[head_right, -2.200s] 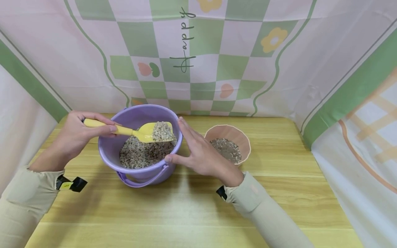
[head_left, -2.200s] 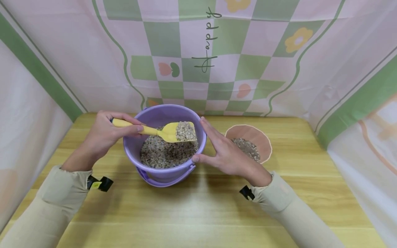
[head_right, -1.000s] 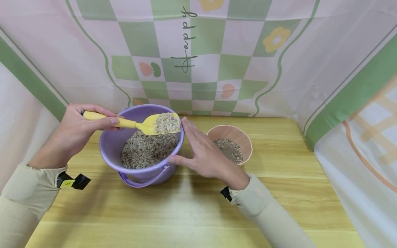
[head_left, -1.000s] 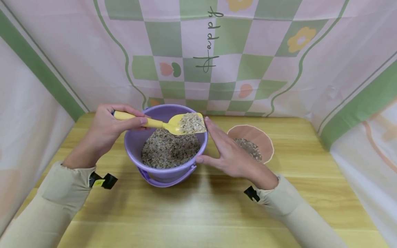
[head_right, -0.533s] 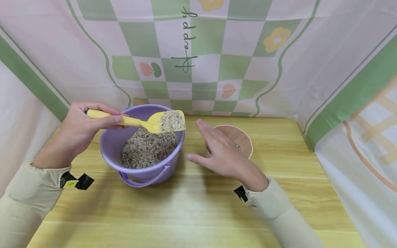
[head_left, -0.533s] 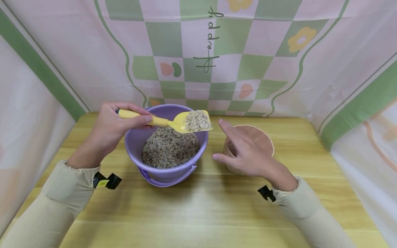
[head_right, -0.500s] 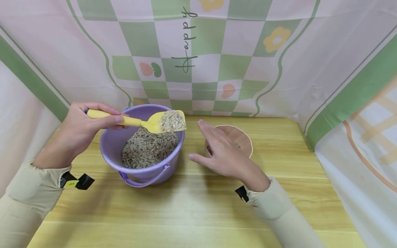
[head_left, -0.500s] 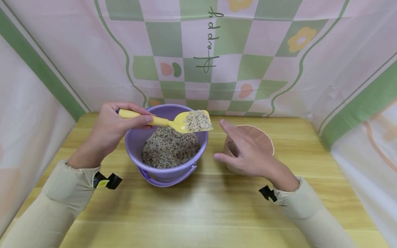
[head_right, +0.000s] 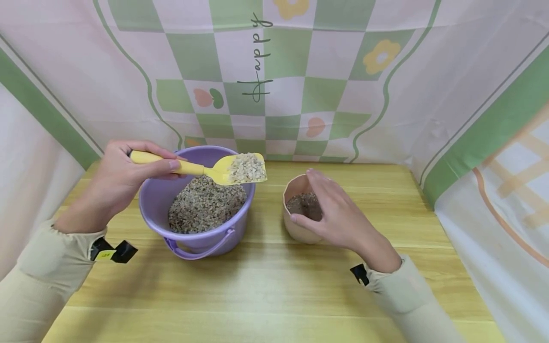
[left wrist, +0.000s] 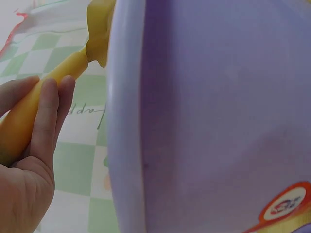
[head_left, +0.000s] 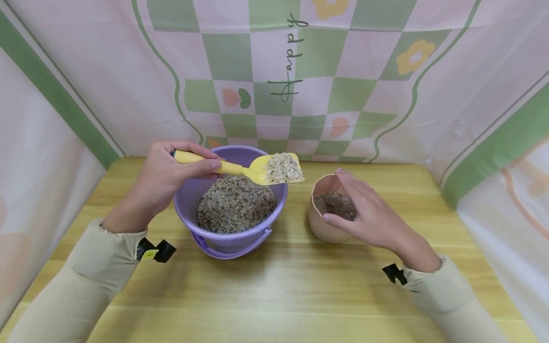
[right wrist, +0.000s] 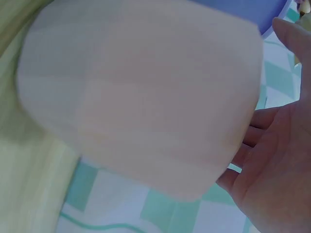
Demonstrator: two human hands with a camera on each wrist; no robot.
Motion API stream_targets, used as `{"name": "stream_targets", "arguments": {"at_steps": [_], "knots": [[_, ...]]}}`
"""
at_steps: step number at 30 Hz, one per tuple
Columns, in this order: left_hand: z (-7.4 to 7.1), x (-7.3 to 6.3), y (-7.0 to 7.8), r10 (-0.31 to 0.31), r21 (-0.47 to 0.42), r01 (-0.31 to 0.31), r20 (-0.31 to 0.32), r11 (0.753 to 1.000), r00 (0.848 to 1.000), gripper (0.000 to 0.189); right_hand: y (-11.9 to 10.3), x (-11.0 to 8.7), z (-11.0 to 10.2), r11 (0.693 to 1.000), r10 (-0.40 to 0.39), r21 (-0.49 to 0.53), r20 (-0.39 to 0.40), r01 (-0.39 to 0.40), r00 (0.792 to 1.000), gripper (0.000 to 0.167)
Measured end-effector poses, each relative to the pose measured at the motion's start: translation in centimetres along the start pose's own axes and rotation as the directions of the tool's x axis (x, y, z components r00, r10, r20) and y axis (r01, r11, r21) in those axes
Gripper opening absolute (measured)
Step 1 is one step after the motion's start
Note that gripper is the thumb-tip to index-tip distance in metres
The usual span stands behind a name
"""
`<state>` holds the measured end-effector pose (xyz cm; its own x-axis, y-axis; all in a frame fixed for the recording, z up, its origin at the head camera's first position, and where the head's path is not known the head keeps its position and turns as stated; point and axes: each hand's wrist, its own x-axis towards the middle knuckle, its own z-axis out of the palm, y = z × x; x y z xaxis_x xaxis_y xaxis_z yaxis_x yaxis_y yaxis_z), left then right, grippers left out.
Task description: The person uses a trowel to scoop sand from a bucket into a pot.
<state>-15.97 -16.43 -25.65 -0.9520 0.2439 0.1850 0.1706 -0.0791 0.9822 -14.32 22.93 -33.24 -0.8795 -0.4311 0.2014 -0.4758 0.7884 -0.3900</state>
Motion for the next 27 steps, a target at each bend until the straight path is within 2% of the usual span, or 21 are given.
{"name": "stream_targets", "arguments": {"at_steps": [8, 23, 27], "knots": [[1.2, 0.4, 0.4, -0.023, -0.001, 0.023, 0.004, 1.000, 1.000, 0.027, 1.4, -1.0, -0.5, 0.999, 0.042, -0.028, 0.008, -0.042, 0.999, 0.101], [3.0, 1.2, 0.7, 0.010, 0.001, -0.010, 0.048, 1.000, 0.999, 0.021, 3.1, -2.4, -0.6, 0.993, 0.113, -0.033, 0.045, -0.112, 0.993, 0.104], [3.6, 1.4, 0.7, 0.001, -0.037, 0.001, 0.051, 0.999, 0.999, 0.018, 3.4, -2.7, -0.6, 0.991, 0.130, -0.025, 0.060, -0.129, 0.990, 0.106]]}}
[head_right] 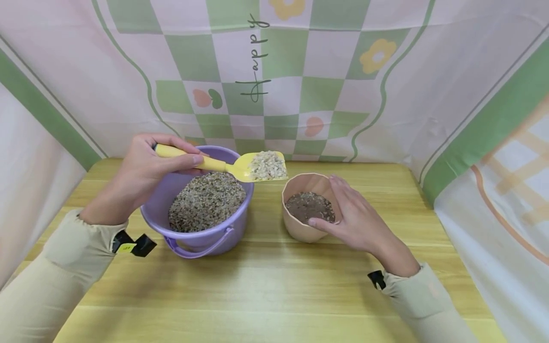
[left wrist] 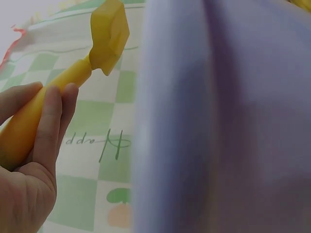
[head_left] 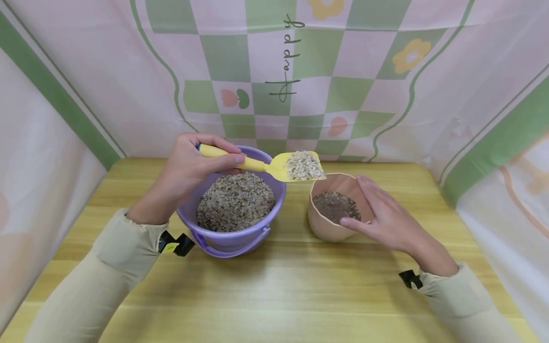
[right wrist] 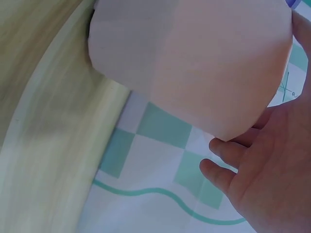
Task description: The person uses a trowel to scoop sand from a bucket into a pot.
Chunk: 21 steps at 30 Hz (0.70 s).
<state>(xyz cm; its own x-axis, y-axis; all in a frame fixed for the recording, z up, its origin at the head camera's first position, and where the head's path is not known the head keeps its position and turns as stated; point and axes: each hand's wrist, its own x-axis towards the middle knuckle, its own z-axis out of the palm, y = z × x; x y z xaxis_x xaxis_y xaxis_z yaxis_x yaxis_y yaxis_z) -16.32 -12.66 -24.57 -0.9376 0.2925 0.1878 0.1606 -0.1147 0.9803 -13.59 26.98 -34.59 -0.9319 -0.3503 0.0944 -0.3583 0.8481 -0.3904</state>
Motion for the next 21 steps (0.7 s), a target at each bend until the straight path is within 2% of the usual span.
{"name": "stream_targets", "arguments": {"at_steps": [3, 16, 21], "knots": [[0.5, 0.2, 0.0, -0.006, -0.021, 0.006, 0.002, 1.000, 1.000, 0.017, 0.2, -0.1, 0.0, 1.000, 0.013, 0.007, 0.005, -0.013, 1.000, 0.106], [2.8, 0.9, -0.4, 0.025, 0.044, -0.026, 0.027, 0.999, 0.999, 0.018, 1.3, -0.8, -0.1, 0.996, 0.082, 0.020, 0.034, -0.083, 0.996, 0.110], [3.4, 1.0, -0.3, 0.028, 0.030, -0.029, 0.042, 0.999, 0.999, 0.016, 1.5, -0.8, -0.1, 0.995, 0.096, 0.027, 0.042, -0.097, 0.995, 0.111]]}}
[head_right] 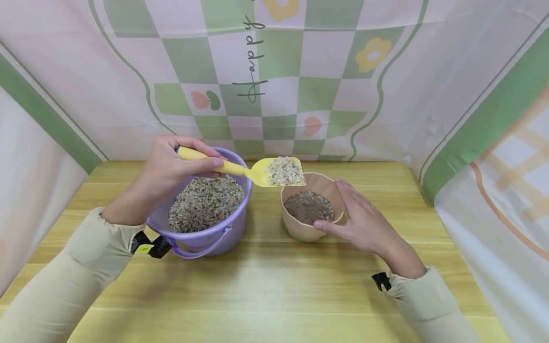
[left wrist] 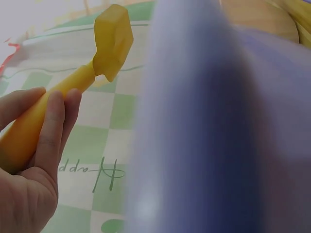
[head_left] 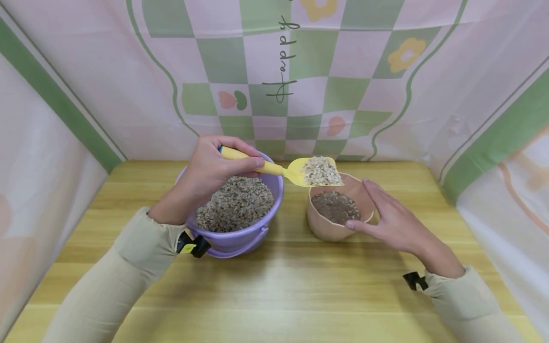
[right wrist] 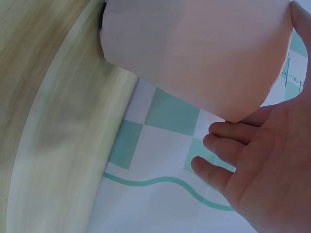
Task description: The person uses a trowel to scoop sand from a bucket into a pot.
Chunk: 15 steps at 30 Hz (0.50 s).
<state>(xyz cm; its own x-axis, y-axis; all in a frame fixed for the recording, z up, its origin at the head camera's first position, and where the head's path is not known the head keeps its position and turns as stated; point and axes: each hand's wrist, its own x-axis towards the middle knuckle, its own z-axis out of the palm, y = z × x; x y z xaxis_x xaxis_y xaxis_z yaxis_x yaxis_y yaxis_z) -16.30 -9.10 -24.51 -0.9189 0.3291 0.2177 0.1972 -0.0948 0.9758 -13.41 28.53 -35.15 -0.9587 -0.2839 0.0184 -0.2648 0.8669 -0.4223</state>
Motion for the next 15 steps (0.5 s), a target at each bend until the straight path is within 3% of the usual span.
{"name": "stream_targets", "arguments": {"at_steps": [5, 15], "knots": [[0.2, 0.3, -0.1, -0.006, -0.039, 0.007, 0.017, 0.999, 1.000, 0.017, -0.3, 0.0, -0.1, 1.000, 0.022, 0.005, 0.010, -0.022, 1.000, 0.111], [1.6, 0.6, -0.1, -0.026, -0.016, 0.026, -0.003, 1.000, 1.000, 0.014, -0.2, 0.0, -0.3, 1.000, 0.019, 0.019, 0.020, -0.020, 1.000, 0.112]]}}
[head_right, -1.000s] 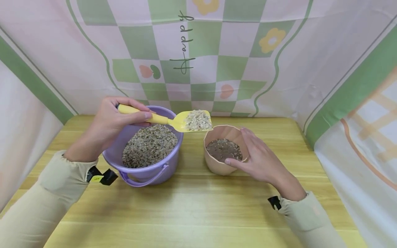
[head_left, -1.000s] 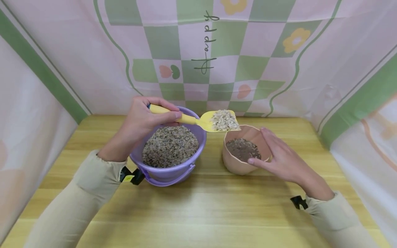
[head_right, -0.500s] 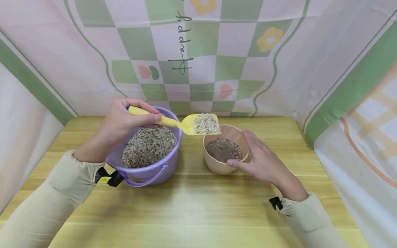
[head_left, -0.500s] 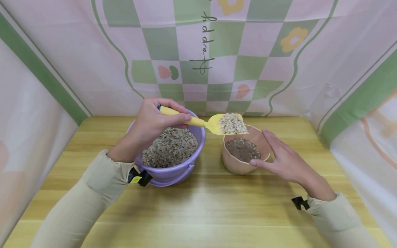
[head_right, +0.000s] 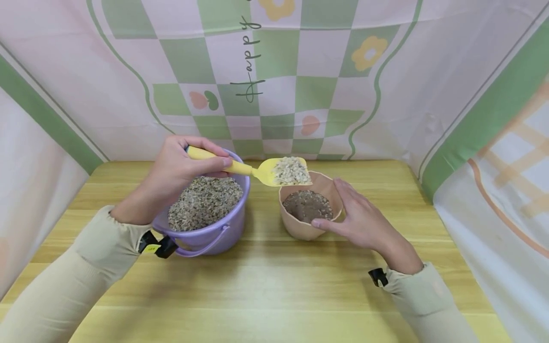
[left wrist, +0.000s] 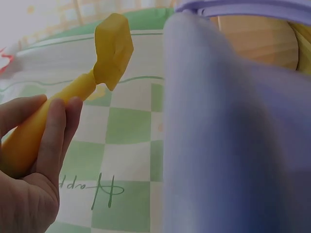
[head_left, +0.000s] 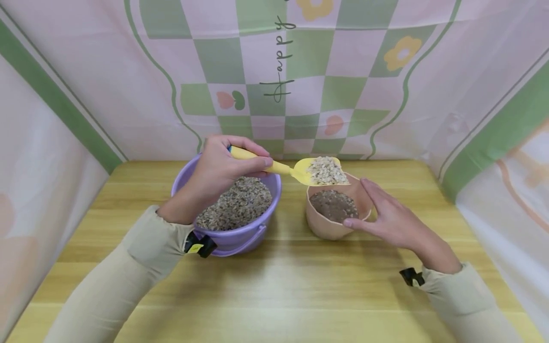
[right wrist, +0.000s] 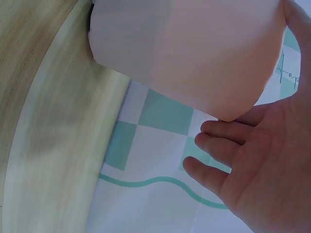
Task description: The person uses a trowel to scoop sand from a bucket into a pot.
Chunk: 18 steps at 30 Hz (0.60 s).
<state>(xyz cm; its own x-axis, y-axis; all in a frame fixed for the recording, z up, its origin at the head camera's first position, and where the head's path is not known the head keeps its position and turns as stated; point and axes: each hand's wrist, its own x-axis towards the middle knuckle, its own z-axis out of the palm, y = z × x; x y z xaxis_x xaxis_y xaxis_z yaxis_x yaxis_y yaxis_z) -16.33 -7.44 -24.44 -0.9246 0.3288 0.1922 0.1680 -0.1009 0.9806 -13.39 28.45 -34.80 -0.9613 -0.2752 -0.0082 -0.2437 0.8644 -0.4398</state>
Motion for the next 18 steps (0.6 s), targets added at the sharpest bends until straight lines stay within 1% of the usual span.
{"name": "stream_targets", "arguments": {"at_steps": [6, 12, 18], "knots": [[0.4, 0.2, -0.1, -0.020, 0.001, 0.020, -0.005, 1.000, 1.000, 0.017, -0.2, -0.1, 0.0, 1.000, 0.006, 0.013, 0.005, -0.006, 1.000, 0.112], [0.8, 0.3, 0.0, -0.039, 0.047, 0.040, -0.021, 0.998, 0.999, 0.013, -0.2, 0.0, 0.1, 1.000, 0.013, 0.023, 0.001, -0.013, 1.000, 0.112], [1.3, 0.5, 0.3, -0.052, 0.057, 0.053, -0.011, 0.997, 0.999, 0.013, -0.1, 0.0, 0.1, 0.999, 0.019, 0.032, 0.006, -0.019, 1.000, 0.112]]}}
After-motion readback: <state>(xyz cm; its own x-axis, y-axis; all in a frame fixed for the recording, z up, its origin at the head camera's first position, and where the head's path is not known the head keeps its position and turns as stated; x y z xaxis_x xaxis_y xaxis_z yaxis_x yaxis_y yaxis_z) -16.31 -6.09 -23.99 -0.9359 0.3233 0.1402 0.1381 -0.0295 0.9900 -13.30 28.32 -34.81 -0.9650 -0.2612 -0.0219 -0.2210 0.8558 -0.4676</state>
